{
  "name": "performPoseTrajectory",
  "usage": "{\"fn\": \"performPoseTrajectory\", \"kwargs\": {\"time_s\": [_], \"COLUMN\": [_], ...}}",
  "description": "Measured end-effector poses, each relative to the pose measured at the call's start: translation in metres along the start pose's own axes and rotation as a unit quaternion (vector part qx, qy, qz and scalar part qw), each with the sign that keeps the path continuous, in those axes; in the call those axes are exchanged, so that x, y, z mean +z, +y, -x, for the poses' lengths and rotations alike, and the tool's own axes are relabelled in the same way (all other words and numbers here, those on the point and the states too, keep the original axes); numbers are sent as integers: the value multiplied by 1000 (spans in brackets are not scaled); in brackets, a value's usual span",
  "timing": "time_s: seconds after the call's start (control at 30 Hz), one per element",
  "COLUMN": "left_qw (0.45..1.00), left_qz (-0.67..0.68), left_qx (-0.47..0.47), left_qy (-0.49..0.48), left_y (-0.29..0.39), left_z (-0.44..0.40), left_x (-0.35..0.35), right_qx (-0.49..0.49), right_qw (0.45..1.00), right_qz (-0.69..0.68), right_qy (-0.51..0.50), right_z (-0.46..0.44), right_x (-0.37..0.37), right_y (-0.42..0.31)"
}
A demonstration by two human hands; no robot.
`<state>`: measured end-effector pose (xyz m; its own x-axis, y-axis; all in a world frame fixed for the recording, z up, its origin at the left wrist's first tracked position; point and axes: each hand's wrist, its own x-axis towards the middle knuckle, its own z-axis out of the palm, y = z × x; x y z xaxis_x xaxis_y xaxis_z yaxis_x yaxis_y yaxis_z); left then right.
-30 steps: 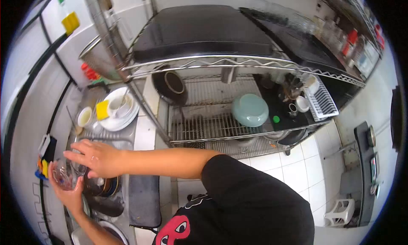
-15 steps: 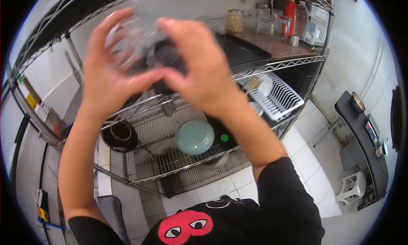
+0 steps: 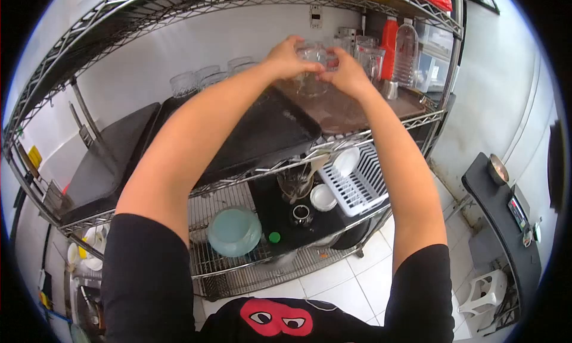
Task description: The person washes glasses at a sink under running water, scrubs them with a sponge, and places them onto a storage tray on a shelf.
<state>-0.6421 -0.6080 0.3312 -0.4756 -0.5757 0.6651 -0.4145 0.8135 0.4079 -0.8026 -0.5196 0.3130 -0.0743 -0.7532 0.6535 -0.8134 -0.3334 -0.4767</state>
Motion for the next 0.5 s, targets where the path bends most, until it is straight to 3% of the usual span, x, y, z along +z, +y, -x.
{"fn": "performPoseTrajectory", "kwargs": {"time_s": [0.33, 0.43, 0.5], "left_qw": [987, 990, 989], "left_qz": [-51, -127, -137], "left_qx": [-81, 21, 17], "left_qy": [-129, -66, -45], "left_y": [-10, -24, -31], "left_z": [-26, -30, -32], "left_x": [20, 30, 39], "right_qx": [41, 46, 34], "right_qw": [997, 994, 996], "right_qz": [-3, 70, 66], "right_qy": [-60, -68, -49], "right_z": [-40, -32, -40], "right_x": [35, 25, 38], "right_y": [62, 40, 62]}}
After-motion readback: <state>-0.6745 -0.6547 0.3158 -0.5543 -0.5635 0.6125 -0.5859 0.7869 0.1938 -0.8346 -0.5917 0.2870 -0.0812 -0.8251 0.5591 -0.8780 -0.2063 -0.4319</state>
